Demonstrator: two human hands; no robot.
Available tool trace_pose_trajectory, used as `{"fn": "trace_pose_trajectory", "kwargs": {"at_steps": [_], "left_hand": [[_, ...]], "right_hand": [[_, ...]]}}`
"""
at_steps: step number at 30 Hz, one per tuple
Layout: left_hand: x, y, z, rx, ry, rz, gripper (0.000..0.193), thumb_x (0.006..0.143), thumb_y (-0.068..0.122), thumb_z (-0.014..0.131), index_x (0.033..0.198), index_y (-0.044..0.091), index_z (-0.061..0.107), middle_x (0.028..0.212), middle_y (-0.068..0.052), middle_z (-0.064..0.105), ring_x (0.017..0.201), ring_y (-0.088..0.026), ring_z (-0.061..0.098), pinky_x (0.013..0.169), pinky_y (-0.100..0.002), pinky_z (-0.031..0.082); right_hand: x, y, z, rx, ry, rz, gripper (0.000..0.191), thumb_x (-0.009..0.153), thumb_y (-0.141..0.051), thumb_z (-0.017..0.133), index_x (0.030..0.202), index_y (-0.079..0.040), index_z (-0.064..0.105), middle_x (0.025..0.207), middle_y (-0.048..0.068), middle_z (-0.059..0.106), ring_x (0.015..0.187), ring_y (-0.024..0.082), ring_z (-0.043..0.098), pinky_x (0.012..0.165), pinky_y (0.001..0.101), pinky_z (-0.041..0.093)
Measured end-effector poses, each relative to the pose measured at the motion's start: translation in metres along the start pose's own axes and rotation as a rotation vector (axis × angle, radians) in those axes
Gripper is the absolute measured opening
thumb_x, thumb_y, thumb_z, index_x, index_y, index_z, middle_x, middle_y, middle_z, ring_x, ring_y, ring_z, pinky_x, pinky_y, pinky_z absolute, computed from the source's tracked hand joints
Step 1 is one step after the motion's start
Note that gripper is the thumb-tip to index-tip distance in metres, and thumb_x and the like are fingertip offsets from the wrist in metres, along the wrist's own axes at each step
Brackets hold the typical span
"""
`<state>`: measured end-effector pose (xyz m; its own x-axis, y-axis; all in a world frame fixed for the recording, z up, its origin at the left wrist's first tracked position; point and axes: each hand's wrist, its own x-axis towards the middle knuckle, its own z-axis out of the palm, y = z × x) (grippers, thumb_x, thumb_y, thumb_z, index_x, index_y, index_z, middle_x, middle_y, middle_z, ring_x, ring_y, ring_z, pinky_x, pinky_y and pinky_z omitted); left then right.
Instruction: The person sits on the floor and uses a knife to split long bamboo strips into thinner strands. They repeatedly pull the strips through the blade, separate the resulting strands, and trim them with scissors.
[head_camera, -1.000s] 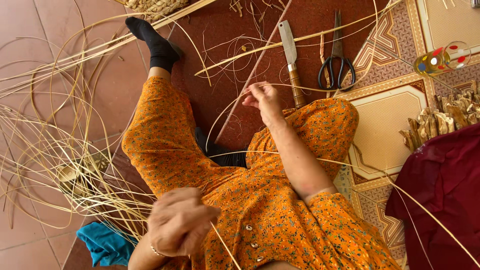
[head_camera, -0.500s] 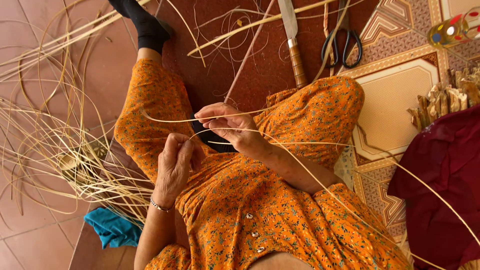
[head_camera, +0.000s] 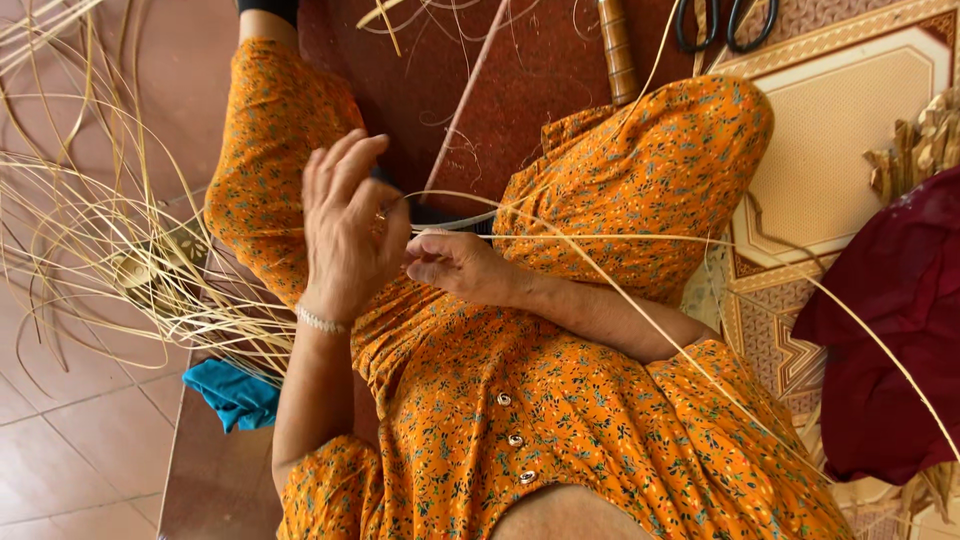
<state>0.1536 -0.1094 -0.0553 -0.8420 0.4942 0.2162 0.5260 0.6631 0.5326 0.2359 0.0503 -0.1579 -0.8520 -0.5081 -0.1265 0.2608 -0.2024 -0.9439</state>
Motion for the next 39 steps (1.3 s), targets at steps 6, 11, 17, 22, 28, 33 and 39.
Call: {"fn": "trace_pose_trajectory", "kwargs": {"at_steps": [6, 11, 17, 22, 28, 33, 39], "left_hand": [[-0.014, -0.027, 0.068, -0.403, -0.511, -0.341, 0.016, 0.102, 0.015, 0.062, 0.110, 0.000, 0.060, 0.096, -0.018, 0.073, 0.092, -0.036, 0.071, 0.078, -0.044, 0.056], [-0.032, -0.025, 0.102, -0.664, -0.524, -0.447, 0.016, 0.104, 0.017, 0.062, 0.105, 0.002, 0.062, 0.090, -0.012, 0.076, 0.083, -0.023, 0.076, 0.074, -0.035, 0.060], [-0.033, -0.006, 0.112, -0.652, -0.524, -0.465, 0.017, 0.099, 0.018, 0.068, 0.105, 0.002, 0.069, 0.087, -0.013, 0.075, 0.075, -0.018, 0.073, 0.069, -0.034, 0.059], [-0.032, 0.004, 0.116, -0.637, -0.534, -0.408, 0.013, 0.099, 0.016, 0.066, 0.099, 0.003, 0.068, 0.083, -0.013, 0.073, 0.071, -0.022, 0.074, 0.066, -0.036, 0.058], [-0.024, 0.006, 0.095, -0.518, -0.510, -0.236, 0.012, 0.106, 0.014, 0.055, 0.108, 0.002, 0.053, 0.080, -0.018, 0.067, 0.075, -0.039, 0.067, 0.064, -0.047, 0.051], [-0.036, 0.028, 0.032, -0.254, -0.542, -0.207, 0.011, 0.102, 0.016, 0.061, 0.101, 0.005, 0.057, 0.075, -0.017, 0.065, 0.072, -0.036, 0.068, 0.063, -0.047, 0.052], [-0.088, 0.031, -0.089, 0.214, -0.195, -0.217, 0.016, 0.091, -0.008, 0.067, 0.099, 0.005, 0.068, 0.079, -0.010, 0.062, 0.070, -0.027, 0.060, 0.065, -0.040, 0.049]], "right_hand": [[-0.015, 0.002, 0.000, -0.325, -0.167, 0.019, 0.026, 0.096, -0.018, 0.072, 0.117, -0.004, 0.070, 0.104, 0.012, 0.070, 0.097, 0.025, 0.071, 0.087, 0.0360, 0.057], [-0.029, -0.017, -0.004, -0.394, -0.190, -0.013, 0.024, 0.092, -0.024, 0.076, 0.105, -0.004, 0.076, 0.099, 0.015, 0.076, 0.092, 0.029, 0.074, 0.083, 0.0400, 0.058], [-0.045, -0.020, -0.022, -0.309, -0.145, 0.072, 0.023, 0.096, -0.024, 0.073, 0.107, -0.003, 0.075, 0.101, 0.015, 0.076, 0.095, 0.027, 0.074, 0.084, 0.0386, 0.058], [-0.079, -0.011, -0.035, -0.352, -0.012, 0.279, 0.027, 0.096, -0.027, 0.071, 0.110, -0.005, 0.076, 0.102, 0.011, 0.079, 0.092, 0.019, 0.076, 0.085, 0.0352, 0.059], [-0.090, -0.009, -0.048, 0.634, 0.356, 0.412, 0.073, 0.094, -0.031, 0.072, 0.150, -0.003, 0.035, 0.136, 0.008, 0.062, 0.116, 0.024, 0.065, 0.100, 0.0426, 0.054], [-0.079, -0.035, -0.060, 0.646, 0.368, -0.040, 0.085, 0.094, -0.028, 0.080, 0.159, -0.008, 0.030, 0.141, 0.012, 0.060, 0.133, 0.025, 0.059, 0.120, 0.0463, 0.044], [-0.033, -0.066, -0.075, 0.919, 0.291, -0.279, 0.046, 0.105, -0.021, 0.078, 0.143, -0.010, 0.056, 0.102, 0.007, 0.073, 0.113, 0.025, 0.068, 0.111, 0.0452, 0.048]]}}
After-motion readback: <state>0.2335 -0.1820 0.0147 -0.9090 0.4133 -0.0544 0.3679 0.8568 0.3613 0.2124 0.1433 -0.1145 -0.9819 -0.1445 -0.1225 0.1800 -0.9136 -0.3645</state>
